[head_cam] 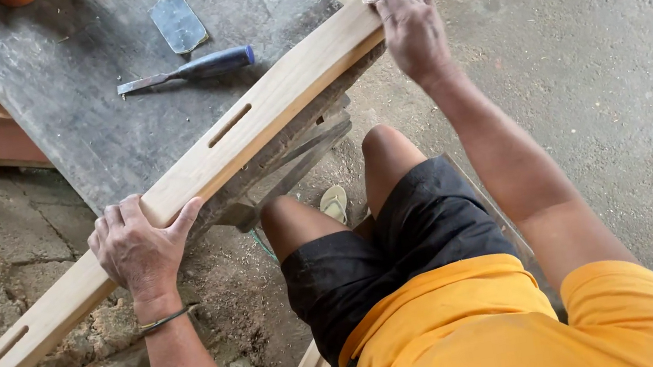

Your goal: Using a chisel to refine a slot in a wooden board and then sanding the surface with sandpaper.

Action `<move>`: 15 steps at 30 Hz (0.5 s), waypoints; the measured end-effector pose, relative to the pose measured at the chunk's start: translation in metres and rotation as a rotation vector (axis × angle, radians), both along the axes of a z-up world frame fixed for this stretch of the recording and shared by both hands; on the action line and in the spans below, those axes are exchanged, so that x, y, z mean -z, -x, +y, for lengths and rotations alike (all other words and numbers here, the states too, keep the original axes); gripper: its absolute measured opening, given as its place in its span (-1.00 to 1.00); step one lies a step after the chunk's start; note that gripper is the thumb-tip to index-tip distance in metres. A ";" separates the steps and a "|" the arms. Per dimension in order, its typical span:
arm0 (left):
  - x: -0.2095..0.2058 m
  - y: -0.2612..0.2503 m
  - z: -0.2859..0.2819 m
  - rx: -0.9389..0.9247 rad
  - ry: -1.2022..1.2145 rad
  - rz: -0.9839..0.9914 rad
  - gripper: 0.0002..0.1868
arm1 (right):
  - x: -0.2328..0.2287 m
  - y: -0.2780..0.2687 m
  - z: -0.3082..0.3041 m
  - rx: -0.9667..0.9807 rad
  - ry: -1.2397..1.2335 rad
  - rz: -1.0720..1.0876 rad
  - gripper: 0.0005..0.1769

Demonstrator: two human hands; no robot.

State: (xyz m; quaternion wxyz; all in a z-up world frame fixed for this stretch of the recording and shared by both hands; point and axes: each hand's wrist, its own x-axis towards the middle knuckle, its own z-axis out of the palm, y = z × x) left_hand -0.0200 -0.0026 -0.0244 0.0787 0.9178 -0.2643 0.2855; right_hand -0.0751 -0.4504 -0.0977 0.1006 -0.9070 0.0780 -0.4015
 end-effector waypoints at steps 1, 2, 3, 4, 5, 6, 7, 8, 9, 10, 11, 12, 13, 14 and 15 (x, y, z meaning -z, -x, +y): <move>0.000 -0.001 0.000 -0.002 -0.001 0.001 -0.26 | -0.010 -0.004 0.028 -0.002 -0.001 0.001 -0.92; 0.000 0.000 0.000 -0.003 0.003 0.021 -0.28 | -0.020 -0.007 0.056 0.000 0.079 -0.008 -0.94; 0.000 0.000 0.001 -0.003 0.007 0.041 -0.29 | -0.030 -0.010 0.084 0.003 0.157 -0.018 -0.92; -0.001 0.000 0.000 -0.014 0.006 0.042 -0.29 | -0.024 -0.019 0.118 -0.008 0.156 -0.018 -0.92; -0.002 0.000 -0.001 -0.003 0.015 0.051 -0.29 | -0.017 -0.028 0.151 -0.111 0.173 0.010 -0.81; -0.004 0.001 0.000 0.004 0.019 0.062 -0.30 | -0.010 -0.034 0.188 -0.219 0.185 0.039 -0.70; -0.005 0.002 -0.002 -0.010 0.013 0.066 -0.30 | -0.022 -0.031 0.216 -0.233 0.179 0.042 -0.70; -0.007 0.004 -0.001 0.019 0.033 0.077 -0.30 | -0.036 -0.029 0.245 -0.325 0.102 -0.002 -0.71; -0.009 0.005 -0.001 0.047 0.052 0.087 -0.31 | -0.050 -0.026 0.274 -0.416 0.023 -0.045 -0.71; -0.010 0.006 -0.001 0.020 0.049 0.087 -0.31 | -0.056 -0.024 0.266 -0.443 0.018 -0.046 -0.71; -0.011 0.006 0.000 0.034 0.054 0.102 -0.30 | -0.062 -0.022 0.258 -0.482 0.012 -0.039 -0.71; -0.012 0.004 0.001 0.052 0.059 0.115 -0.28 | -0.069 -0.023 0.250 -0.518 0.007 -0.035 -0.70; -0.015 0.008 0.000 0.029 0.056 0.111 -0.28 | -0.068 -0.018 0.224 -0.541 0.003 -0.039 -0.70; -0.017 0.009 -0.002 -0.003 0.005 0.070 -0.30 | -0.067 -0.015 0.196 -0.564 -0.070 -0.013 -0.74; -0.019 0.010 -0.005 -0.035 -0.047 0.030 -0.30 | -0.066 -0.012 0.167 -0.586 -0.143 0.013 -0.75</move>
